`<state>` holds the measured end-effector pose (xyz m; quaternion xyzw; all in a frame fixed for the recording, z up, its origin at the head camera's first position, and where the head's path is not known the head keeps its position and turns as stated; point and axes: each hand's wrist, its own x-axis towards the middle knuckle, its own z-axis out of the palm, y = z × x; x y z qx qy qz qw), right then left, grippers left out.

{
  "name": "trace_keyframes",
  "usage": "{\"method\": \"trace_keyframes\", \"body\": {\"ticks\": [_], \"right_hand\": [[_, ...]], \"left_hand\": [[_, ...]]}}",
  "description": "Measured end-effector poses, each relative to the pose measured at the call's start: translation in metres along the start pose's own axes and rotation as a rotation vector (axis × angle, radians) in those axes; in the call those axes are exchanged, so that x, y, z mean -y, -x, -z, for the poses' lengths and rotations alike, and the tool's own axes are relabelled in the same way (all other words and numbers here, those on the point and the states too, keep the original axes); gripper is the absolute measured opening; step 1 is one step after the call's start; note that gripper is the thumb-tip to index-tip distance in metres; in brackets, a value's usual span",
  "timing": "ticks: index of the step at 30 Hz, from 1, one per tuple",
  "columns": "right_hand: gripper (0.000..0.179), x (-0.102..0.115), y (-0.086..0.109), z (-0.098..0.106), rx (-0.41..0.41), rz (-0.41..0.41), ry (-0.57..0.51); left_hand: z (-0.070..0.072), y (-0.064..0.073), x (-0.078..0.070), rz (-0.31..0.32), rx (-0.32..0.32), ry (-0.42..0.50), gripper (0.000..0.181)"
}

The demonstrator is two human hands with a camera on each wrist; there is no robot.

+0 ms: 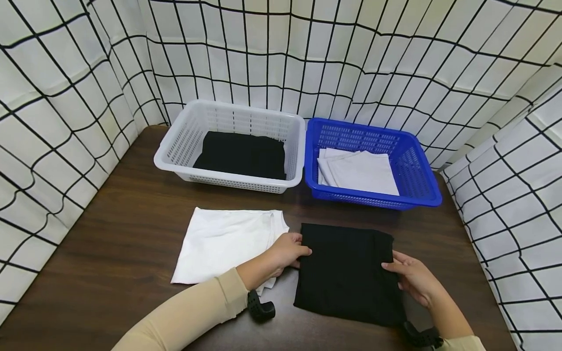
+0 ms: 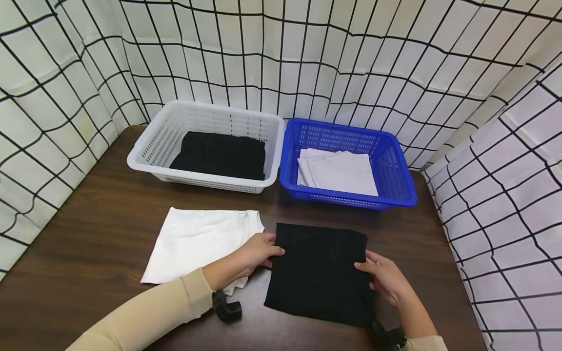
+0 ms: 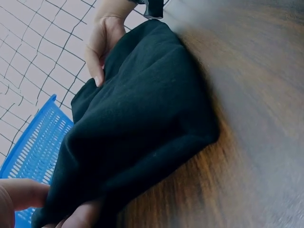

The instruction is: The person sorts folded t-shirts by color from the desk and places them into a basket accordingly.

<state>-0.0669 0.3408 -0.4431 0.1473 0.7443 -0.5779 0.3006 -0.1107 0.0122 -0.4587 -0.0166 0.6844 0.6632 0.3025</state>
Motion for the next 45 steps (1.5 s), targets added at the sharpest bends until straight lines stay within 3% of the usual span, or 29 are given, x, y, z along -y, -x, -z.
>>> {"method": "trace_keyframes", "body": {"ticks": [6,15,23,27,32,41,45], "right_hand": [[0.074,0.006,0.009,-0.008,-0.033,0.043,0.006],[0.073,0.026,0.02,-0.018,-0.021,0.091,-0.036],[0.079,0.05,0.035,-0.032,-0.02,0.119,-0.036],[0.071,0.065,0.042,-0.038,-0.017,0.172,-0.082],[0.069,0.083,0.045,-0.041,0.053,0.232,-0.15],[0.068,0.113,0.033,-0.046,0.158,0.267,-0.242],[0.059,0.128,0.025,-0.05,0.18,0.283,-0.273]], "left_hand": [[-0.001,0.006,-0.004,0.03,0.017,0.004,0.037],[0.012,0.014,-0.027,0.05,0.001,-0.009,0.067],[0.037,0.025,-0.047,0.009,0.02,0.003,0.034],[0.048,0.031,-0.063,-0.017,0.016,0.031,0.034],[0.062,0.04,-0.082,-0.022,0.014,0.035,0.037],[0.087,0.053,-0.108,-0.056,0.015,0.021,0.037],[0.1,0.054,-0.118,-0.06,0.008,0.026,0.036]]}}
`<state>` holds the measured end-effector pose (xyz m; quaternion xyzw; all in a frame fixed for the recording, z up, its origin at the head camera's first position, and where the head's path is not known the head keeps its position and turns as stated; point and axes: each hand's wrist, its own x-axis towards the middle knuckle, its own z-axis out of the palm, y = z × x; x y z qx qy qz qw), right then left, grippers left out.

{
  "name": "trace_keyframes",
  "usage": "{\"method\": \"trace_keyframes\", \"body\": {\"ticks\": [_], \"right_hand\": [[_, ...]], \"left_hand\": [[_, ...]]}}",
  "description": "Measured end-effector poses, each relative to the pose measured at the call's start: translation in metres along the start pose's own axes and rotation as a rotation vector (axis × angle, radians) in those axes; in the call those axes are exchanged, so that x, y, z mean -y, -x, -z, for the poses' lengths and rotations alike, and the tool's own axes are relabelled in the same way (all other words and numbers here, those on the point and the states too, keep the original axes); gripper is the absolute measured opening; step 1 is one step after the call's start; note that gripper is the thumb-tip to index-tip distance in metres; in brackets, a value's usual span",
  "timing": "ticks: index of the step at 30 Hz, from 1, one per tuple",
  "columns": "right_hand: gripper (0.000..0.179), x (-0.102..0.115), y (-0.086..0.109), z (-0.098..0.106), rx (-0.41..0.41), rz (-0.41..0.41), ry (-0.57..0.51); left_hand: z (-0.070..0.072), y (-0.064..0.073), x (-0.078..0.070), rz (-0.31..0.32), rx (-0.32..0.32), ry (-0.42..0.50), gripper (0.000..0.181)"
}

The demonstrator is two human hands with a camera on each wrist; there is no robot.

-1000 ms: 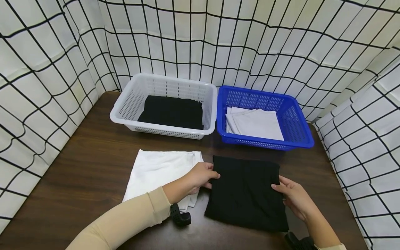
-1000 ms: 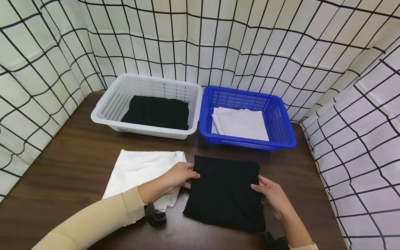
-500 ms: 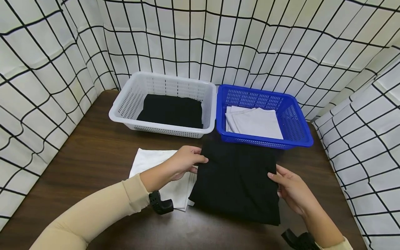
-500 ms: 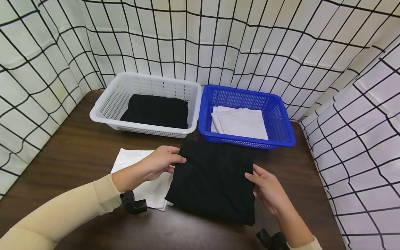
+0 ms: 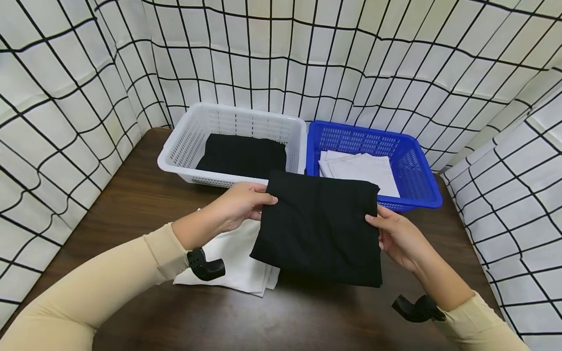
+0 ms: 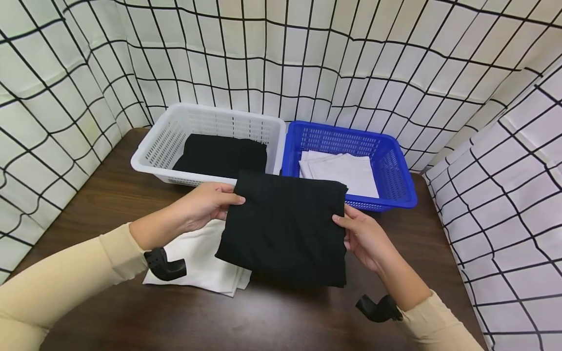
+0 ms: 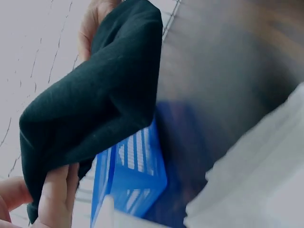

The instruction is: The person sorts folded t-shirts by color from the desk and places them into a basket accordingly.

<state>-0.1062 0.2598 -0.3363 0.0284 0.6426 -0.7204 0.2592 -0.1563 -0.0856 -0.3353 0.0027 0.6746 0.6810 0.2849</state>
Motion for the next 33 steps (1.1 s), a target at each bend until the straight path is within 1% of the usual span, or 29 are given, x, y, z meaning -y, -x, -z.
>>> {"method": "trace_keyframes", "body": {"ticks": [3,6,10,14,18,24,28,33], "right_hand": [[0.048,0.009,-0.011,-0.005,0.011,0.01,-0.013],[0.045,0.019,-0.022,-0.012,0.026,0.011,-0.028],[0.052,0.032,-0.035,-0.021,0.049,-0.006,-0.077],[0.059,0.046,-0.045,-0.028,0.048,-0.019,-0.116],[0.057,0.056,-0.056,-0.033,0.056,-0.016,-0.121],[0.055,0.064,-0.075,-0.038,0.076,-0.009,-0.108],[0.055,0.069,-0.084,-0.04,0.077,-0.011,-0.089],[0.059,0.079,-0.093,-0.042,0.061,-0.022,-0.12]], "left_hand": [[0.012,-0.002,-0.007,0.009,-0.013,0.022,0.036],[0.025,-0.004,-0.015,0.016,-0.026,0.049,0.033],[0.039,-0.006,-0.027,0.025,-0.038,0.086,0.023],[0.052,-0.008,-0.039,0.02,-0.031,0.118,0.013],[0.065,-0.011,-0.05,-0.002,-0.03,0.142,0.006],[0.079,-0.019,-0.059,-0.033,-0.05,0.146,0.016],[0.086,-0.021,-0.065,-0.023,-0.072,0.13,0.016],[0.094,-0.024,-0.076,-0.006,-0.08,0.11,0.018]]}}
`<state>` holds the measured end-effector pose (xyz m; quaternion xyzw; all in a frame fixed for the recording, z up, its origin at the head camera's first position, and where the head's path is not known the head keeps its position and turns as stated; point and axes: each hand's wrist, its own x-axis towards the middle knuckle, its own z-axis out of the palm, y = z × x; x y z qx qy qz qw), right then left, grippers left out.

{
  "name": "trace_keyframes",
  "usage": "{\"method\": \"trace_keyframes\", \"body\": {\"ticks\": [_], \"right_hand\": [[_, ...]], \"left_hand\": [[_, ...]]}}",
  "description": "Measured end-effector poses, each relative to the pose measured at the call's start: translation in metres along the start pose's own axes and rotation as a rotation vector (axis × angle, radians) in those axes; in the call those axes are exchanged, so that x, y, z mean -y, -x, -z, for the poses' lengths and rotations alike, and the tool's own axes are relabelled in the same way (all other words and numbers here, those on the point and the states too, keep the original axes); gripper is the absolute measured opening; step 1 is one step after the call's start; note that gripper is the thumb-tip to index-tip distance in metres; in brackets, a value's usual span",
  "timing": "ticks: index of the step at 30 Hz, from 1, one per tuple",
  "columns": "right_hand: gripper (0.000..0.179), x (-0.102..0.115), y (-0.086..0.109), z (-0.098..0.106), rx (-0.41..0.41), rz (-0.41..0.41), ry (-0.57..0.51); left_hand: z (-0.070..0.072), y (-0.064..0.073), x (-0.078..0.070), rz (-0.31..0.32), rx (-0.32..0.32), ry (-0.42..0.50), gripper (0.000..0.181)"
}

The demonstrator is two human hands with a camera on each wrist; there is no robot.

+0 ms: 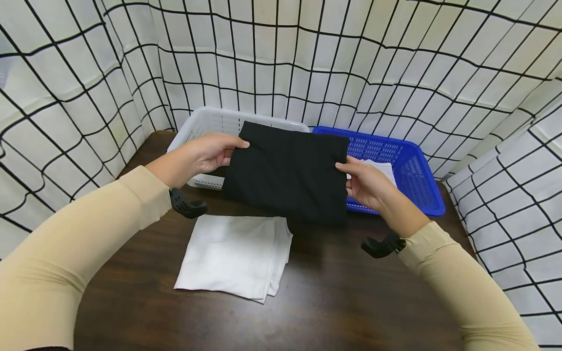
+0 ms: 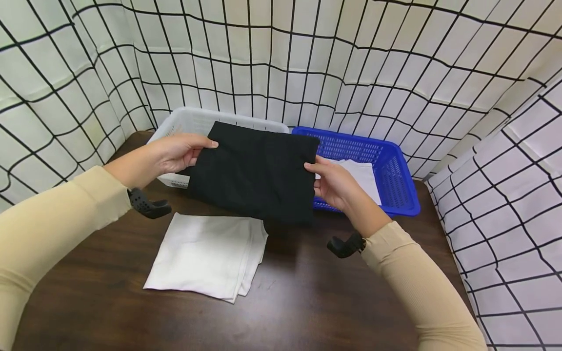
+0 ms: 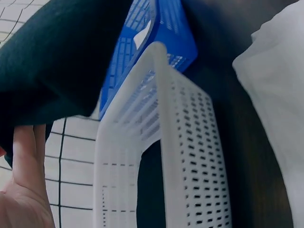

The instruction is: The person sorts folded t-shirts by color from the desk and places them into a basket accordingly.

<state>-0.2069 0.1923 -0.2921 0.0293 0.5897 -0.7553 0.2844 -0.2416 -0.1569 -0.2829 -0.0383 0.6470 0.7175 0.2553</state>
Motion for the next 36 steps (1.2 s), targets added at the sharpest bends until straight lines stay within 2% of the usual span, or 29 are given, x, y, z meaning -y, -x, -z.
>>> {"method": "trace_keyframes", "body": {"ticks": [7,14,17,21,27,31,36], "right_hand": [[0.051,0.014,-0.019,-0.005,-0.016,-0.026,-0.05],[0.049,0.024,-0.039,-0.013,-0.028,-0.009,-0.074],[0.049,0.027,-0.046,-0.016,-0.019,-0.009,-0.085],[0.051,0.031,-0.054,-0.019,-0.016,-0.019,-0.091],[0.045,0.04,-0.069,-0.02,-0.01,-0.031,-0.102],[0.049,0.044,-0.081,-0.023,0.004,-0.034,-0.093],[0.051,0.047,-0.094,-0.027,-0.011,-0.028,-0.089]], "left_hand": [[0.008,-0.004,-0.018,0.007,-0.047,-0.01,0.016],[0.017,-0.009,-0.031,-0.009,-0.103,0.0,0.014],[0.021,-0.011,-0.036,0.003,-0.127,0.002,0.012],[0.028,-0.013,-0.042,0.014,-0.135,0.024,0.014],[0.036,-0.019,-0.049,0.028,-0.106,0.078,0.019],[0.041,-0.022,-0.057,0.03,-0.132,0.067,0.018],[0.045,-0.024,-0.066,0.004,-0.17,0.047,0.015]]}}
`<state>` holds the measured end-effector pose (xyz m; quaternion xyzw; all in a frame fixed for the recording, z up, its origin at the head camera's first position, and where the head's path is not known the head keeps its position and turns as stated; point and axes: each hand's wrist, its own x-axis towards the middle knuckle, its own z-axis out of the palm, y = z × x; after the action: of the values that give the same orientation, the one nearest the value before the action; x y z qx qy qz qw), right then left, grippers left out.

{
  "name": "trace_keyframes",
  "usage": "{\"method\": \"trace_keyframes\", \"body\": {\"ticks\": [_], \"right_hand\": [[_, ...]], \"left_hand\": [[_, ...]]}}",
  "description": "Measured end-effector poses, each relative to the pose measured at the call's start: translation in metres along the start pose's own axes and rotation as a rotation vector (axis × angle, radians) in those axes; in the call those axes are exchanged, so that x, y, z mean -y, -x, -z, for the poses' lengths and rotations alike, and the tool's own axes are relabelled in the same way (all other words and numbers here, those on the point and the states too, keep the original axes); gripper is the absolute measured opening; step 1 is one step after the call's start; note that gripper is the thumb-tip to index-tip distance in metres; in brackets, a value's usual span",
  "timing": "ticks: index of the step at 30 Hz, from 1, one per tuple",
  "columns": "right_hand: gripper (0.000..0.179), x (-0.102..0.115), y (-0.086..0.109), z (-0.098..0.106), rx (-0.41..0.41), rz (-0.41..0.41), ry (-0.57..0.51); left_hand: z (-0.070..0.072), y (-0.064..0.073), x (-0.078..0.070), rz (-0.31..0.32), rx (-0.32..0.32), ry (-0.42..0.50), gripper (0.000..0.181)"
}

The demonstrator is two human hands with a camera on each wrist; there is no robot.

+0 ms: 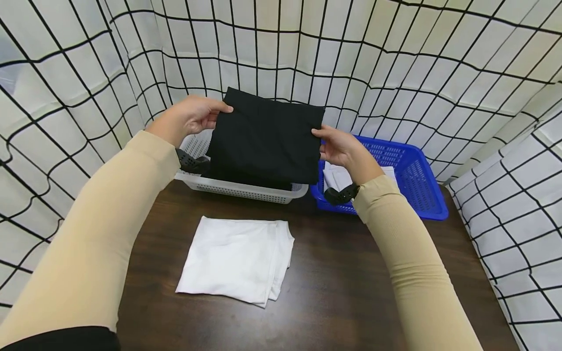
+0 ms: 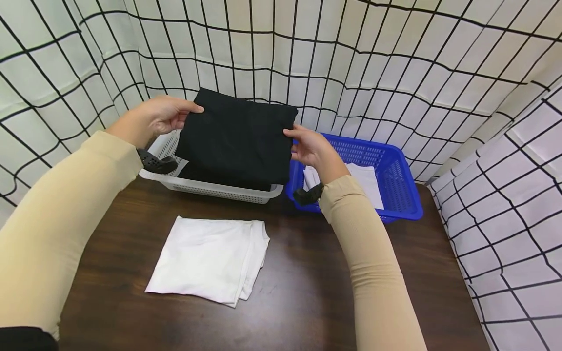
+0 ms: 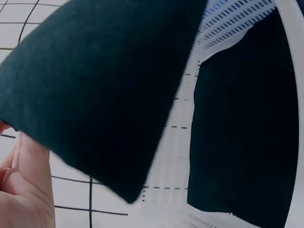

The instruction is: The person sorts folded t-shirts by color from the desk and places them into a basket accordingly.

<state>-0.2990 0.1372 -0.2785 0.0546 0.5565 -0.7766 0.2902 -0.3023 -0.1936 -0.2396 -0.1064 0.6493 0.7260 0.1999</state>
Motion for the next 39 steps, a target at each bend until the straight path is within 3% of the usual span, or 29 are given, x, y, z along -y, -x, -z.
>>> {"method": "trace_keyframes", "body": {"ticks": [7,15,21,27,33,39], "right_hand": [[0.042,-0.003,-0.014,-0.001,-0.041,0.011,0.039],[0.047,-0.016,-0.032,-0.008,-0.121,0.019,0.065],[0.056,-0.032,-0.047,-0.015,-0.183,0.004,0.043],[0.062,-0.045,-0.053,-0.02,-0.201,-0.024,0.053],[0.065,-0.055,-0.057,-0.023,-0.241,0.025,-0.001],[0.068,-0.065,-0.061,-0.026,-0.247,0.035,-0.037]], "left_hand": [[0.005,-0.009,0.006,-0.038,-0.029,-0.075,0.009],[0.009,-0.02,0.02,-0.073,-0.107,-0.154,0.005],[0.015,-0.029,0.035,-0.112,-0.168,-0.222,0.013],[0.022,-0.029,0.049,-0.109,-0.189,-0.287,0.016],[0.026,-0.034,0.059,-0.129,-0.186,-0.281,0.01],[0.031,-0.042,0.072,-0.124,-0.192,-0.359,0.04]]}}
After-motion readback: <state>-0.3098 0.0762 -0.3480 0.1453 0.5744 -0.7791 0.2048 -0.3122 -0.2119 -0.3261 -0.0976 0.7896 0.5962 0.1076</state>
